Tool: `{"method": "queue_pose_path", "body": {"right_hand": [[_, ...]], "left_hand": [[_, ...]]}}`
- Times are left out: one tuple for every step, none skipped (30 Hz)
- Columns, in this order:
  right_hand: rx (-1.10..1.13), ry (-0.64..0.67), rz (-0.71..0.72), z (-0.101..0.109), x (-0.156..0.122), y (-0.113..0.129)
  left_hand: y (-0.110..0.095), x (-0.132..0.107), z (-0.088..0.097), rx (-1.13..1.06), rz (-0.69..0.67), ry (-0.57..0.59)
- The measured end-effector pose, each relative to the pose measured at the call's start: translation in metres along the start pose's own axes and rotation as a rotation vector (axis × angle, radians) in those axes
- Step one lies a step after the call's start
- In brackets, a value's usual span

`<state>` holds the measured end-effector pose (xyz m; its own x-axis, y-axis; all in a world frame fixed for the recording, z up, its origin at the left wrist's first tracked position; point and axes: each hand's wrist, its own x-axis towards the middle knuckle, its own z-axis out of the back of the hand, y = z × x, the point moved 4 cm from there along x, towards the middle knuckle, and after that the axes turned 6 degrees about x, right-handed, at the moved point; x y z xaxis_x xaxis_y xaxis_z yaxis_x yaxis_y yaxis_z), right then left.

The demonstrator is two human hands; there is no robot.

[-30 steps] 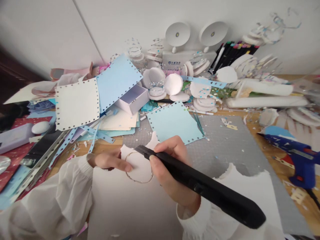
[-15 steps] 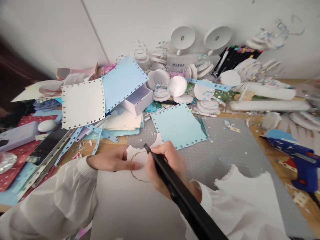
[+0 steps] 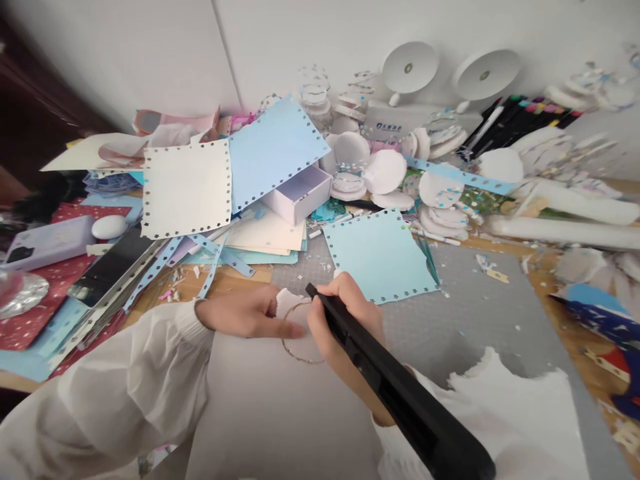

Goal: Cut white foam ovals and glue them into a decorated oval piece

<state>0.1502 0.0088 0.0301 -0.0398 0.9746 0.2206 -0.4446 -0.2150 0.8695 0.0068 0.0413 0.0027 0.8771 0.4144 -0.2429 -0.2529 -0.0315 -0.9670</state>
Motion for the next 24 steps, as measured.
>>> {"method": "queue_pose_path", "body": {"right_hand": [[0.002,-0.001,0.011,0.0,0.0,0.0],[0.005,-0.002,0.026,0.0,-0.001,-0.001],[0.007,-0.002,0.035,0.001,-0.002,-0.001],[0.008,0.003,0.042,0.001,-0.002,-0.002],[0.01,0.008,0.047,0.001,-0.003,-0.002],[0.013,0.014,0.049,0.001,-0.003,-0.002],[0.013,0.016,0.05,0.001,-0.003,-0.002],[0.011,0.018,0.049,0.001,-0.003,-0.002],[0.01,0.014,0.048,0.001,-0.003,-0.001],[0.011,0.011,0.054,0.001,-0.003,0.0],[0.013,0.009,0.064,0.001,-0.003,0.001],[0.014,0.009,0.073,0.002,-0.003,0.002],[0.016,0.009,0.083,0.002,-0.003,0.003],[0.017,0.013,0.095,0.002,-0.004,0.004],[0.017,0.016,0.107,0.003,-0.004,0.005],[0.015,0.018,0.118,0.003,-0.004,0.005],[0.013,0.023,0.131,0.004,-0.003,0.006],[0.01,0.03,0.145,0.004,-0.003,0.007],[0.007,0.033,0.157,0.005,-0.003,0.008],[0.005,0.031,0.159,0.005,-0.003,0.008],[0.004,0.027,0.155,0.006,-0.003,0.008],[0.007,0.021,0.148,0.006,-0.004,0.008],[0.015,0.014,0.135,0.007,-0.004,0.008],[0.032,0.006,0.119,0.008,-0.005,0.007]], "left_hand": [[0.0,0.0,0.0,-0.015,-0.004,0.003],[0.001,0.0,-0.001,-0.028,-0.007,0.004],[0.001,0.0,-0.001,-0.035,-0.01,0.004],[0.001,0.001,-0.001,-0.036,-0.01,0.003],[0.001,0.001,-0.001,-0.034,-0.01,0.002],[0.0,0.001,0.0,-0.025,-0.011,0.0],[-0.001,0.001,0.0,-0.01,-0.011,0.0],[-0.001,0.001,0.0,0.006,-0.011,0.004],[-0.002,0.0,0.0,0.017,-0.013,0.009],[-0.002,0.0,0.0,0.022,-0.019,0.012],[-0.002,0.001,0.0,0.022,-0.027,0.015],[-0.002,0.001,0.0,0.019,-0.036,0.017],[-0.002,0.001,0.0,0.009,-0.047,0.02],[-0.001,0.001,0.0,-0.002,-0.058,0.022],[-0.001,0.001,0.0,-0.009,-0.067,0.027],[0.0,0.001,0.0,-0.011,-0.073,0.032],[0.0,0.001,0.0,-0.009,-0.078,0.035],[0.0,0.001,0.0,-0.005,-0.083,0.035],[0.0,0.0,0.0,0.001,-0.086,0.035],[0.001,0.0,0.0,0.006,-0.088,0.034],[0.001,0.0,0.0,0.006,-0.088,0.033],[0.001,0.0,0.0,0.001,-0.087,0.03],[0.001,0.0,0.0,-0.011,-0.086,0.028],[0.001,0.0,0.0,-0.029,-0.085,0.029]]}}
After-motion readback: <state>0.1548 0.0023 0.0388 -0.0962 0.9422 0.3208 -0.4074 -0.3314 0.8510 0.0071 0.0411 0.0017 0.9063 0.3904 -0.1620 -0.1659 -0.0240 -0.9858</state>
